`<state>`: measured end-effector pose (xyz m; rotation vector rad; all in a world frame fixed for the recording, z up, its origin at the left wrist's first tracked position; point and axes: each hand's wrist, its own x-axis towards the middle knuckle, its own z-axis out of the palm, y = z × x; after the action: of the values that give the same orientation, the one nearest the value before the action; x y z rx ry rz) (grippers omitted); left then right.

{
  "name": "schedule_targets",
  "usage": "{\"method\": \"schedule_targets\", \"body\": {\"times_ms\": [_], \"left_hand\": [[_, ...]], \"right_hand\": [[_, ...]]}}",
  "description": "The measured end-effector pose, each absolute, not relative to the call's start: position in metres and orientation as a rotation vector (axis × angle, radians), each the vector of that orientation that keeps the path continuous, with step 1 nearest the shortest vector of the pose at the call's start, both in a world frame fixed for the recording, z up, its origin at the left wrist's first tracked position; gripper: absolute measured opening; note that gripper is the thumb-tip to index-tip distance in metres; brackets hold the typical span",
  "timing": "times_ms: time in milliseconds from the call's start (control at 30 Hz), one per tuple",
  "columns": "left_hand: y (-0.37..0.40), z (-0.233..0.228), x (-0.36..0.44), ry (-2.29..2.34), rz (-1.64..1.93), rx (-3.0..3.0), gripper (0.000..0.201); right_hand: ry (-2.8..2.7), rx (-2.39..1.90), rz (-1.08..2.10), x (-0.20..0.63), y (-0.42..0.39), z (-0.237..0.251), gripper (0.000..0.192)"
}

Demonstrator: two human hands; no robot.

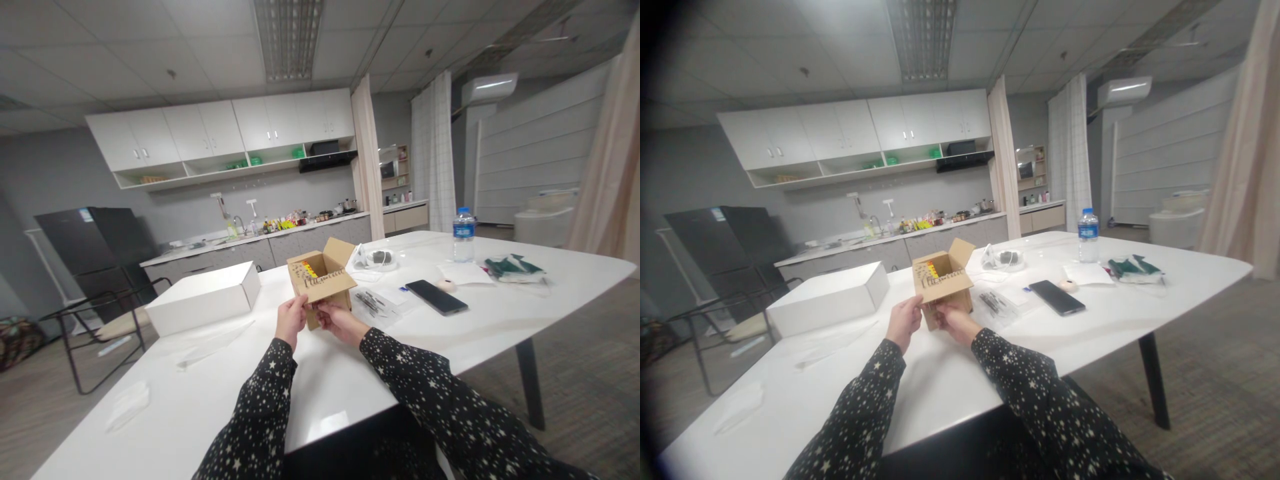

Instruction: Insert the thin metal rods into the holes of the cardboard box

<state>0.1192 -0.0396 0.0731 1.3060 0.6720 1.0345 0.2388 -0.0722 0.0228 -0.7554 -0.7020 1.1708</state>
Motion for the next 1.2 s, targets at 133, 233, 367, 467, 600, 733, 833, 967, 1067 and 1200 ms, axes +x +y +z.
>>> {"method": "schedule_targets", "body": {"times_ms": [133,233,367,467,600,733,833,967,1067,1200], "left_hand": [[-0.0403,0.0742,0.1193,0.674,1.04,1.309,0.032],[-0.0421,0.0761,0.1191,0.683,1.039,1.31,0.033],[-0.0432,0.0767,0.119,0.685,1.034,1.304,0.032],[-0.0423,0.0753,0.1191,0.68,1.039,1.301,0.031],[-0.0408,0.0739,0.1193,0.682,1.04,1.305,0.031],[-0.0401,0.0736,0.1196,0.693,1.04,1.306,0.031],[-0.0398,0.0731,0.1197,0.689,1.043,1.311,0.031],[-0.0398,0.0727,0.1194,0.679,1.037,1.316,0.031],[-0.0396,0.0727,0.1193,0.677,1.041,1.323,0.031],[-0.0389,0.0723,0.1199,0.688,1.041,1.315,0.032]], "right_hand": [[-0.737,-0.733,1.129,0.2376,-0.0704,0.023,0.009],[-0.728,-0.735,1.125,0.2372,-0.07,0.0223,0.009],[-0.7,-0.761,1.143,0.2391,-0.0695,0.0208,0.006],[-0.686,-0.756,1.135,0.2405,-0.0692,0.0214,0.004],[-0.715,-0.73,1.12,0.24,-0.0692,0.024,0.005],[-0.717,-0.75,1.128,0.2407,-0.0693,0.0235,0.005],[-0.702,-0.775,1.131,0.2421,-0.0697,0.0238,0.005],[-0.723,-0.772,1.084,0.2411,-0.0705,0.0267,0.005],[-0.779,-0.797,1.043,0.2398,-0.0698,0.0263,0.007],[-0.784,-0.834,1.037,0.2414,-0.0681,0.0233,0.005]]}}
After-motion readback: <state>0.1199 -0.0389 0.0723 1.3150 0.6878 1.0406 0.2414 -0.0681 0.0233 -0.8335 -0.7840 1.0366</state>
